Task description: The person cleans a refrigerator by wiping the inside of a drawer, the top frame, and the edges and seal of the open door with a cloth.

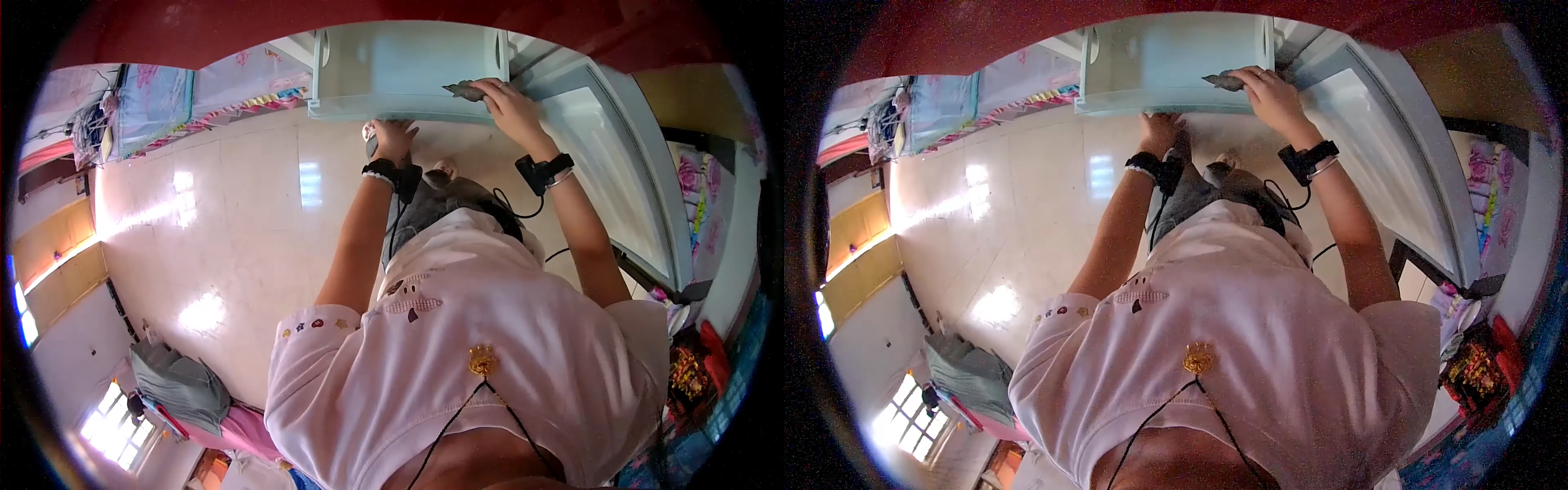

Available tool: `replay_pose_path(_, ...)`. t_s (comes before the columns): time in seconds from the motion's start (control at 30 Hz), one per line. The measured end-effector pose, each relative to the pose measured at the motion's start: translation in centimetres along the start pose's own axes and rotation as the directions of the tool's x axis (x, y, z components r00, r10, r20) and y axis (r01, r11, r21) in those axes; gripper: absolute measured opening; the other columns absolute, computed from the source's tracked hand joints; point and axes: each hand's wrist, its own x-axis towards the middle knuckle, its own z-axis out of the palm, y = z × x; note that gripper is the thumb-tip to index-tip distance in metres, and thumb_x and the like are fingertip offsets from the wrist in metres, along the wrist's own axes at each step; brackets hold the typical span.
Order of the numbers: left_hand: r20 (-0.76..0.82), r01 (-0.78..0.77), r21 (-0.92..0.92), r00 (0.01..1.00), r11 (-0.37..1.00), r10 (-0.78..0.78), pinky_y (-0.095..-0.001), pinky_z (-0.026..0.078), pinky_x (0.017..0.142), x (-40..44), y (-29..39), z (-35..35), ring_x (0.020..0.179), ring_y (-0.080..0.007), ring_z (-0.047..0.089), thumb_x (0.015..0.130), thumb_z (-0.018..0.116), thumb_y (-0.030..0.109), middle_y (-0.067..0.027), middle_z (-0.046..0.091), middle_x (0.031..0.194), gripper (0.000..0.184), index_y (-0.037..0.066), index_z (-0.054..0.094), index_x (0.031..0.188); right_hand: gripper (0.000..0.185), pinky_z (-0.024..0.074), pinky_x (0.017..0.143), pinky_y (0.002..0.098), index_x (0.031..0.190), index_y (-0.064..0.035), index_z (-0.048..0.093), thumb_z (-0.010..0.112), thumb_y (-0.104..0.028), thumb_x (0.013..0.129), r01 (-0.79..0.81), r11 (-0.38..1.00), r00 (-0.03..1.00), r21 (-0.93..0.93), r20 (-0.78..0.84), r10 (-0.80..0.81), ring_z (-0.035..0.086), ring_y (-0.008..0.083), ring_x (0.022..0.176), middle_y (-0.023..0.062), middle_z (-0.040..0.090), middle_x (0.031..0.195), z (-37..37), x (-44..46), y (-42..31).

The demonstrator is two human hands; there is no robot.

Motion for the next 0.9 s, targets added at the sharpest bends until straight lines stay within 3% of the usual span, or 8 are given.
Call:
replay_pose_path(0.17, -0.002, -0.039, -0.011, 0.999, 0.999, 0.039, -0.0444, 0.023, 0.100, -1.8, 0.3, 1.3, 0.123, -0.0316, 0.028, 0.084, 0.021, 0.057, -0.0155, 0.024, 0.138, 0.074, 0.003, 0.021, 0.134, 0.031, 0.0489, 0.075, 0.0324, 0.113, -0.0189, 0.051, 0.048, -0.010, 0.083, 0.059, 0.998, 0.998, 0.005, -0.032, -0.058, 0.054, 0.0212, 0.094, 0.0002, 0.054, 0.107, 0.6, -0.8, 1.1)
replay_pose_path(0.3, 0.632, -0.740, 0.454, 0.660, 0.495, 0.406, -0.0444, 0.034, 0.092, 4.5, -2.9, -7.9, 0.108, -0.0322, 0.044, 0.085, 0.027, 0.054, -0.0154, 0.042, 0.123, 0.066, 0.003, 0.032, 0.126, 0.030, 0.0482, 0.073, 0.0327, 0.113, -0.0163, 0.051, 0.048, -0.008, 0.084, 0.041, 0.996, 0.999, 0.076, -0.027, -0.039, 0.053, 0.0221, 0.096, 0.0013, 0.053, 0.107, 0.3, -1.2, 0.7)
replay_pose_path(0.33, 0.119, -0.272, 0.491, 0.962, 0.827, 0.246, -0.0439, 0.037, 0.082, 0.4, 0.1, -3.6, 0.098, -0.0285, 0.050, 0.086, 0.033, 0.043, -0.0116, 0.050, 0.113, 0.048, 0.006, 0.042, 0.116, 0.030, 0.0482, 0.073, 0.0327, 0.113, -0.0163, 0.051, 0.048, -0.008, 0.084, 0.043, 0.996, 0.999, 0.081, -0.025, -0.041, 0.053, 0.0221, 0.096, 0.0013, 0.053, 0.107, 0.2, -1.1, 0.7)
replay_pose_path(0.37, -0.373, 0.214, 0.212, 0.919, 0.954, -0.124, -0.0434, 0.040, 0.073, -2.6, 2.1, -0.8, 0.089, -0.0248, 0.055, 0.087, 0.039, 0.032, -0.0079, 0.058, 0.102, 0.032, 0.010, 0.052, 0.106, 0.030, 0.0482, 0.072, 0.0327, 0.113, -0.0158, 0.051, 0.048, -0.009, 0.084, 0.059, 0.991, 0.996, 0.119, -0.080, -0.050, 0.054, 0.0225, 0.095, 0.0010, 0.053, 0.108, 0.2, -1.2, 0.7)
replay_pose_path(0.4, -0.379, 0.214, 0.210, 0.917, 0.954, -0.123, -0.0434, 0.040, 0.073, -3.7, 2.8, -0.8, 0.089, -0.0248, 0.055, 0.087, 0.039, 0.032, -0.0079, 0.058, 0.102, 0.032, 0.010, 0.052, 0.106, 0.029, 0.0481, 0.071, 0.0326, 0.113, -0.0152, 0.051, 0.047, -0.009, 0.085, 0.079, 0.985, 0.989, 0.156, -0.134, -0.058, 0.054, 0.0230, 0.094, 0.0008, 0.054, 0.109, 0.2, -1.2, 0.7)
replay_pose_path(0.5, 0.108, -0.397, 0.882, 0.694, 0.254, 0.711, -0.0341, 0.041, 0.058, -7.3, 6.3, -0.7, 0.066, -0.0260, 0.054, 0.084, 0.046, 0.013, -0.0118, 0.058, 0.079, 0.014, 0.001, 0.053, 0.085, 0.029, 0.0482, 0.069, 0.0325, 0.113, -0.0149, 0.051, 0.047, -0.010, 0.085, 0.017, 0.993, 0.980, 0.115, -0.198, 0.006, 0.056, 0.0241, 0.091, 0.0010, 0.054, 0.112, -0.9, -1.2, -0.2)
replay_pose_path(0.67, 0.556, -0.489, 0.792, 0.334, -0.364, 0.761, -0.0374, 0.042, 0.062, -10.8, 11.8, 2.5, 0.074, -0.0316, 0.053, 0.078, 0.052, 0.005, -0.0138, 0.055, 0.085, 0.008, 0.002, 0.053, 0.086, 0.033, 0.0451, 0.079, 0.0350, 0.115, -0.0113, 0.050, 0.049, -0.004, 0.082, 0.121, 0.980, 0.989, 0.158, -0.106, -0.105, 0.052, 0.0292, 0.100, 0.0085, 0.052, 0.115, -0.8, -0.9, -0.6)
replay_pose_path(0.9, 0.825, -0.692, 0.556, 0.390, -0.460, 0.409, -0.0377, 0.039, 0.089, -9.6, 7.6, 8.7, 0.104, -0.0305, 0.048, 0.072, 0.056, 0.007, -0.0117, 0.049, 0.117, 0.048, 0.007, 0.044, 0.119, 0.039, 0.0426, 0.087, 0.0362, 0.111, -0.0072, 0.053, 0.055, 0.000, 0.073, 0.346, 0.938, 0.936, -0.028, -0.059, -0.347, 0.047, 0.0282, 0.108, 0.0081, 0.049, 0.118, 2.2, -0.8, -2.9)
